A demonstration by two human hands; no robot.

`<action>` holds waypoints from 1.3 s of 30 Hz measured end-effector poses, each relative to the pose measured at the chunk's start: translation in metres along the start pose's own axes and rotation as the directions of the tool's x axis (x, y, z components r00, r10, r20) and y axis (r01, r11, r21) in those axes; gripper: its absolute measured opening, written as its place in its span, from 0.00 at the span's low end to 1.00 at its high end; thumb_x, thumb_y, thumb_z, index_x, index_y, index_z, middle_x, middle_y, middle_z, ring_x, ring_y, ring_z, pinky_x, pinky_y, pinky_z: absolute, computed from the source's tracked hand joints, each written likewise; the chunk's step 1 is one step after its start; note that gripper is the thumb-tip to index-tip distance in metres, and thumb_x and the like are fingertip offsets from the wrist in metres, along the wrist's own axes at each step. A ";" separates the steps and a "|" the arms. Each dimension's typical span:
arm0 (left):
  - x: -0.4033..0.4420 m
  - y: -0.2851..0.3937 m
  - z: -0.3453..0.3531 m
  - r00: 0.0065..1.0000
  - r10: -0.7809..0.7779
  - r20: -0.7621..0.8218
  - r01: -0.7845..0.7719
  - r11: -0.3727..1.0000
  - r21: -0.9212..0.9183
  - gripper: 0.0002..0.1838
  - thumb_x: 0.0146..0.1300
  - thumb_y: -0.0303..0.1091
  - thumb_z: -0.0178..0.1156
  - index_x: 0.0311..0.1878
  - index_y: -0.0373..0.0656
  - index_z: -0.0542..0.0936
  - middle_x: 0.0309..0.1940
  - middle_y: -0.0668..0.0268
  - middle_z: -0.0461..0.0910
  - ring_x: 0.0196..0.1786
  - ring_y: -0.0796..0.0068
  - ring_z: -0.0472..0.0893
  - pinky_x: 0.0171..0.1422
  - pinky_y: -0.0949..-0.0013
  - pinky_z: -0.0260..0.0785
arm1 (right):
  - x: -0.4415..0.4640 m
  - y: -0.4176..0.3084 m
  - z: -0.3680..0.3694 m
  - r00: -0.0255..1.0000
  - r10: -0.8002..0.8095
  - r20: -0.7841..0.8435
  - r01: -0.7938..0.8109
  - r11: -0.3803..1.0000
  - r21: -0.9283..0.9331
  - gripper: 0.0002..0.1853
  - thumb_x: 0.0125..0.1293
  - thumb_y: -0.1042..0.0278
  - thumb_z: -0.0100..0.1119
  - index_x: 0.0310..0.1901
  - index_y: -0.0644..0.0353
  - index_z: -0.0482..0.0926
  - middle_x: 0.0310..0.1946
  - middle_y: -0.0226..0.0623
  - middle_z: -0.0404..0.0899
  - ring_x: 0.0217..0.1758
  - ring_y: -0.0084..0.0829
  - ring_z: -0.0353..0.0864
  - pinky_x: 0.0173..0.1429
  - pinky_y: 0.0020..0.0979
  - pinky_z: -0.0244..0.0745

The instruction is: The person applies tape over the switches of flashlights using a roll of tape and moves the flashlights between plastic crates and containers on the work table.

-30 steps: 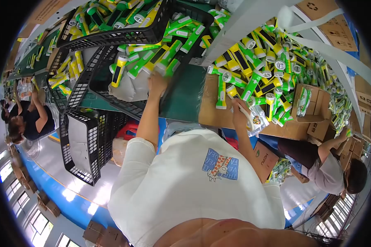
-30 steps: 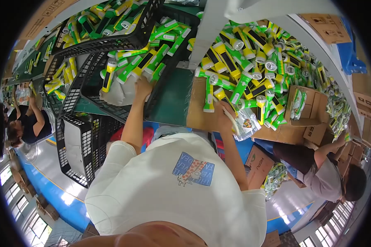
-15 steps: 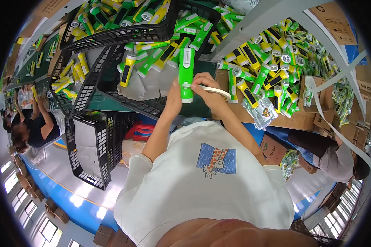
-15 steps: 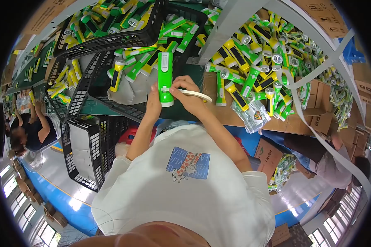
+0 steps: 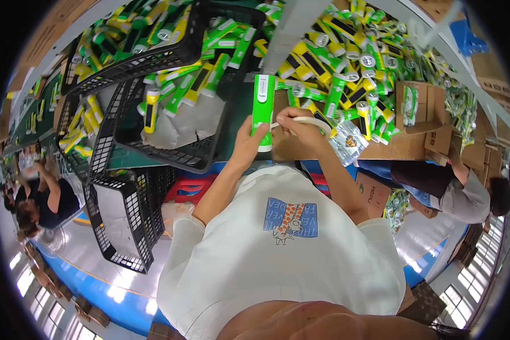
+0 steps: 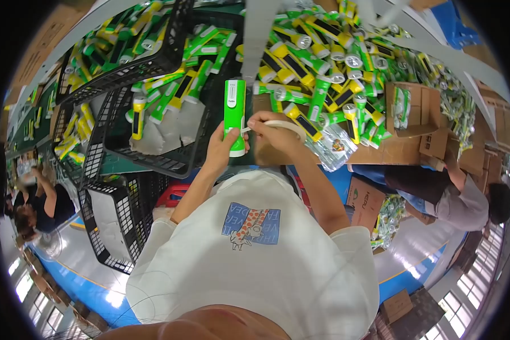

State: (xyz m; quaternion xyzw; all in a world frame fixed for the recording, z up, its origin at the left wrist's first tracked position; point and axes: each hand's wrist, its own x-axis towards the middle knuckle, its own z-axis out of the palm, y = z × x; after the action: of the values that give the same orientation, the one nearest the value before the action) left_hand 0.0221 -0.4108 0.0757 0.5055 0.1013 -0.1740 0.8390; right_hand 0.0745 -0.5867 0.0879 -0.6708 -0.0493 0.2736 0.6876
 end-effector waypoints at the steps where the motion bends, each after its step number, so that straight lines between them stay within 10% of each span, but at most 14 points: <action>1: 0.007 -0.002 0.012 0.998 -0.066 0.006 0.066 0.994 -0.084 0.18 0.68 0.43 0.51 0.52 0.39 0.69 0.33 0.60 0.77 0.31 0.70 0.79 0.34 0.69 0.74 | -0.019 -0.005 -0.003 0.991 0.001 -0.133 -0.011 0.997 -0.079 0.08 0.65 0.65 0.57 0.35 0.62 0.77 0.23 0.27 0.74 0.24 0.16 0.70 0.28 0.19 0.63; 4: 0.038 -0.018 0.047 0.974 -0.228 0.007 0.175 0.729 -0.662 0.19 0.66 0.47 0.52 0.48 0.41 0.70 0.32 0.61 0.77 0.31 0.67 0.79 0.33 0.65 0.74 | -0.059 0.041 -0.078 0.663 -0.393 -0.637 0.134 0.899 -0.416 0.11 0.64 0.65 0.55 0.25 0.60 0.71 0.17 0.24 0.64 0.19 0.17 0.61 0.25 0.22 0.57; 5: 0.049 -0.011 0.053 0.963 -0.230 -0.140 0.115 0.823 -0.557 0.19 0.67 0.49 0.50 0.48 0.41 0.70 0.31 0.64 0.76 0.30 0.69 0.80 0.33 0.65 0.74 | -0.081 0.015 -0.101 0.608 -0.043 -0.793 0.175 0.981 0.081 0.13 0.64 0.65 0.52 0.23 0.59 0.68 0.15 0.25 0.60 0.18 0.20 0.57 0.25 0.25 0.55; 8: 0.103 -0.043 0.114 0.961 -0.266 0.082 0.278 0.913 -0.298 0.21 0.64 0.50 0.55 0.48 0.43 0.71 0.35 0.63 0.78 0.34 0.67 0.80 0.38 0.63 0.76 | -0.095 0.005 -0.138 0.675 0.029 -0.737 -0.212 0.965 -0.156 0.12 0.65 0.62 0.52 0.33 0.62 0.75 0.22 0.27 0.71 0.23 0.19 0.70 0.27 0.21 0.63; 12: 0.228 -0.053 0.180 0.997 -0.007 -0.078 -0.006 0.986 -0.168 0.28 0.62 0.49 0.57 0.57 0.40 0.65 0.51 0.58 0.71 0.49 0.63 0.75 0.46 0.60 0.76 | -0.069 0.021 -0.152 0.806 0.060 -0.589 -0.011 0.996 0.087 0.09 0.63 0.67 0.56 0.36 0.65 0.78 0.26 0.33 0.76 0.30 0.23 0.77 0.35 0.25 0.77; 15: 0.278 -0.050 0.169 0.972 0.226 -0.060 -0.189 0.910 0.369 0.47 0.61 0.54 0.56 0.72 0.39 0.45 0.70 0.48 0.52 0.72 0.53 0.53 0.71 0.59 0.49 | -0.072 0.028 -0.151 0.807 -0.091 -0.584 0.040 0.994 -0.100 0.09 0.63 0.67 0.55 0.36 0.66 0.78 0.24 0.32 0.74 0.28 0.21 0.72 0.32 0.22 0.67; 20: 0.136 0.001 0.082 0.626 0.779 -0.001 -0.675 0.543 0.499 0.18 0.52 0.19 0.54 0.48 0.42 0.77 0.46 0.55 0.75 0.50 0.56 0.74 0.52 0.63 0.69 | -0.078 0.048 -0.118 0.550 -0.251 -0.797 -0.082 0.933 -0.350 0.10 0.65 0.67 0.54 0.38 0.67 0.77 0.26 0.31 0.73 0.29 0.21 0.68 0.34 0.23 0.63; 22: 0.120 0.012 0.009 0.346 0.938 -0.024 -0.566 0.229 0.792 0.11 0.46 0.17 0.53 0.31 0.42 0.79 0.33 0.60 0.77 0.40 0.56 0.76 0.45 0.61 0.69 | -0.077 0.051 -0.092 0.618 -0.345 -0.707 -0.096 0.859 -0.504 0.10 0.66 0.66 0.53 0.39 0.66 0.77 0.28 0.36 0.76 0.31 0.23 0.71 0.37 0.26 0.67; 24: 0.131 0.011 -0.064 0.457 0.830 -0.321 -0.239 0.462 0.854 0.10 0.46 0.20 0.54 0.34 0.40 0.75 0.30 0.57 0.73 0.37 0.55 0.74 0.42 0.57 0.67 | -0.063 0.064 -0.067 0.687 -0.392 -0.612 -0.037 0.822 -0.568 0.10 0.64 0.66 0.55 0.40 0.65 0.77 0.30 0.37 0.77 0.33 0.25 0.74 0.37 0.27 0.69; 27: 0.165 -0.021 -0.147 0.667 0.707 -0.235 0.294 0.041 0.955 0.15 0.51 0.31 0.60 0.42 0.39 0.72 0.42 0.57 0.70 0.48 0.54 0.71 0.47 0.57 0.68 | -0.031 0.060 -0.015 0.782 -0.276 -0.559 -0.003 0.895 -0.446 0.10 0.65 0.65 0.56 0.39 0.64 0.78 0.26 0.31 0.74 0.29 0.20 0.69 0.34 0.23 0.66; 30: 0.180 -0.031 -0.157 0.839 0.493 -0.230 0.344 -0.154 0.926 0.23 0.51 0.42 0.65 0.46 0.39 0.70 0.47 0.57 0.68 0.53 0.55 0.70 0.50 0.58 0.69 | -0.001 0.045 0.025 0.863 -0.237 -0.446 -0.020 0.866 -0.499 0.08 0.64 0.65 0.56 0.38 0.62 0.77 0.26 0.31 0.74 0.28 0.21 0.69 0.32 0.24 0.65; 32: 0.181 -0.037 -0.179 0.908 0.194 -0.372 0.311 0.282 0.907 0.30 0.48 0.43 0.67 0.51 0.34 0.71 0.43 0.55 0.75 0.50 0.57 0.75 0.52 0.60 0.69 | 0.015 0.044 0.047 0.883 -0.280 -0.377 0.148 0.927 -0.344 0.08 0.64 0.66 0.56 0.38 0.61 0.77 0.24 0.28 0.72 0.28 0.19 0.68 0.31 0.22 0.64; 34: 0.170 -0.044 -0.201 0.954 -0.053 -0.296 0.163 0.918 0.360 0.33 0.46 0.36 0.68 0.55 0.31 0.69 0.33 0.55 0.79 0.41 0.63 0.80 0.47 0.63 0.70 | 0.028 0.039 0.063 0.907 -0.242 -0.344 0.144 0.947 -0.287 0.07 0.64 0.66 0.57 0.38 0.60 0.76 0.23 0.26 0.71 0.27 0.17 0.67 0.30 0.20 0.62; 39: 0.028 0.034 -0.122 0.972 0.135 -0.193 -0.127 0.990 0.054 0.13 0.64 0.35 0.57 0.45 0.37 0.70 0.34 0.60 0.76 0.35 0.72 0.79 0.38 0.71 0.73 | 0.047 0.011 0.097 0.956 -0.198 -0.216 0.206 0.979 0.012 0.06 0.61 0.70 0.59 0.36 0.64 0.77 0.41 0.34 0.70 0.38 0.22 0.75 0.39 0.22 0.75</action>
State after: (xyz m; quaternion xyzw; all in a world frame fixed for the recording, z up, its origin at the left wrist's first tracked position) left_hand 0.0617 -0.2932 0.0367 0.5431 0.1465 -0.0697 0.8238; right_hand 0.0684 -0.4797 0.0727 -0.6758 -0.0384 0.1290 0.7247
